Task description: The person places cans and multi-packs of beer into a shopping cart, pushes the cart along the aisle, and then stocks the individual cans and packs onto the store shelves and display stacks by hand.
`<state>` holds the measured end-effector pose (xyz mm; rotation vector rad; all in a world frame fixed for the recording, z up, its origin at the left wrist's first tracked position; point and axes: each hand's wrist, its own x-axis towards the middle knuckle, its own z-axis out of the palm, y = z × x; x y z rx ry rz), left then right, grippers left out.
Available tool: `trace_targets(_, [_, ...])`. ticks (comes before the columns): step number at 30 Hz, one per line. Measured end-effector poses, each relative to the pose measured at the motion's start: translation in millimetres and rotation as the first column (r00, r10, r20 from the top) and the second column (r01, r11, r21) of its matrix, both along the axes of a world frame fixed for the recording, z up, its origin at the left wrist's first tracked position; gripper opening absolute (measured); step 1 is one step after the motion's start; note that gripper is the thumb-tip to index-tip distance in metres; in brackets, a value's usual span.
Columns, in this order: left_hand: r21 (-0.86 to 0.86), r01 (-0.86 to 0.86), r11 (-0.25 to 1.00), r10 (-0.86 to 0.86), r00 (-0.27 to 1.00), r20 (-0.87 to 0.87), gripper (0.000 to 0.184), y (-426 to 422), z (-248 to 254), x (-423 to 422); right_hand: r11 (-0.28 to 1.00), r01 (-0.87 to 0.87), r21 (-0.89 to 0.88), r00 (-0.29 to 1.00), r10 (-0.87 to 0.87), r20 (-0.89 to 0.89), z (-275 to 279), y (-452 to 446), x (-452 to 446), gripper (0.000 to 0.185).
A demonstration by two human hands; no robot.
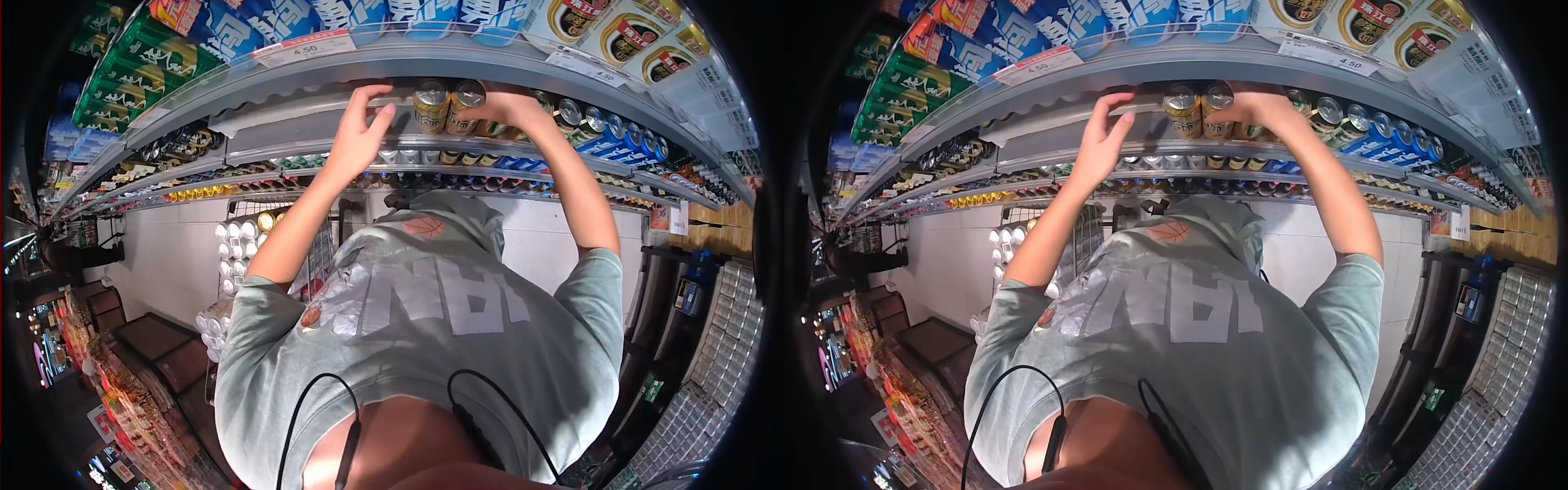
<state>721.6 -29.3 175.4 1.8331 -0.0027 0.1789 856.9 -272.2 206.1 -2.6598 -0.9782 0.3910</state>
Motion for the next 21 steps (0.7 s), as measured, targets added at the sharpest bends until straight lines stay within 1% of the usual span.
trace_targets(1, [-0.008,0.029,1.000,-0.027,0.983,0.179,0.027,8,4,-8,0.999,-0.008,0.039,1.000,0.006,0.030,-12,-3,2,0.086])
trace_targets(2, [-0.032,0.032,0.999,-0.023,0.972,0.235,0.023,15,11,-21,0.997,-0.016,0.077,0.998,0.012,0.060,-19,-6,4,0.088])
trace_targets(3, [-0.102,0.048,0.994,-0.020,0.965,0.262,0.022,21,28,-38,0.997,-0.047,0.056,0.999,0.046,0.015,-19,-7,7,0.087])
trace_targets(4, [-0.172,0.066,0.983,-0.014,0.957,0.289,0.021,26,50,-59,0.998,-0.011,0.064,1.000,0.012,-0.013,-19,-9,7,0.086])
trace_targets(6, [-0.292,0.177,0.940,-0.006,0.863,0.505,0.018,42,92,-103,0.996,0.054,0.072,0.997,-0.049,-0.063,-17,-9,5,0.083])
trace_targets(7, [-0.311,0.193,0.930,0.021,0.820,0.572,0.023,50,115,-129,0.993,0.103,0.060,0.995,-0.102,-0.022,-17,-10,-1,0.081])
trace_targets(8, [-0.347,0.238,0.907,0.056,0.749,0.661,0.025,51,142,-156,0.986,0.162,0.045,0.985,-0.159,-0.073,-5,-7,-10,0.079])
trace_targets(9, [-0.299,0.337,0.893,0.044,0.596,0.802,0.029,58,161,-177,0.976,0.215,0.026,0.970,-0.211,-0.120,10,-2,-22,0.077])
trace_targets(10, [-0.228,0.383,0.895,0.033,0.453,0.891,0.040,63,185,-197,0.965,0.262,0.002,0.952,-0.258,-0.164,23,3,-33,0.075])
trace_targets(11, [-0.188,0.344,0.920,0.057,0.358,0.932,0.042,66,206,-219,0.963,0.220,0.154,0.975,-0.212,-0.068,22,6,-42,0.068])
trace_targets(12, [-0.193,0.296,0.936,0.113,0.267,0.957,0.042,66,221,-237,0.941,0.154,0.301,0.985,-0.170,0.029,14,7,-51,0.062])
trace_targets(13, [-0.207,0.242,0.948,0.168,0.173,0.971,0.042,66,237,-256,0.934,0.092,0.345,0.971,-0.161,0.177,10,11,-64,0.050])
trace_targets(14, [-0.262,0.192,0.946,0.251,0.080,0.965,0.041,62,245,-272,0.917,0.096,0.388,0.961,-0.187,0.204,9,21,-82,0.042])
trace_targets(15, [-0.275,-0.018,0.961,0.269,-0.154,0.951,0.030,71,245,-295,0.863,0.027,0.504,0.972,-0.141,0.189,6,37,-99,0.035])
trace_targets(16, [-0.184,0.134,0.974,0.190,-0.037,0.981,0.045,73,248,-311,0.853,0.074,0.517,0.985,-0.143,0.094,-1,54,-121,0.031])
trace_targets(17, [-0.108,0.291,0.951,0.091,0.072,0.993,0.062,74,254,-327,0.847,0.051,0.529,0.998,-0.066,0.011,-4,77,-148,0.029])
trace_targets(18, [-0.059,0.450,0.891,-0.022,0.172,0.985,0.079,72,258,-343,0.844,-0.034,0.535,0.995,0.079,-0.061,-10,99,-174,0.027])
trace_targets(19, [-0.166,0.424,0.890,0.064,0.245,0.967,0.079,67,259,-360,0.867,-0.170,0.469,0.970,0.231,-0.075,-8,122,-202,0.027])
trace_targets(20, [-0.205,0.284,0.937,0.108,0.322,0.940,0.076,65,260,-385,0.806,-0.370,0.462,0.874,0.471,-0.122,-14,145,-220,0.027])
trace_targets(21, [-0.235,0.137,0.962,0.166,0.390,0.906,0.074,63,260,-411,0.746,-0.440,0.500,0.799,0.580,-0.161,-15,169,-245,0.026])
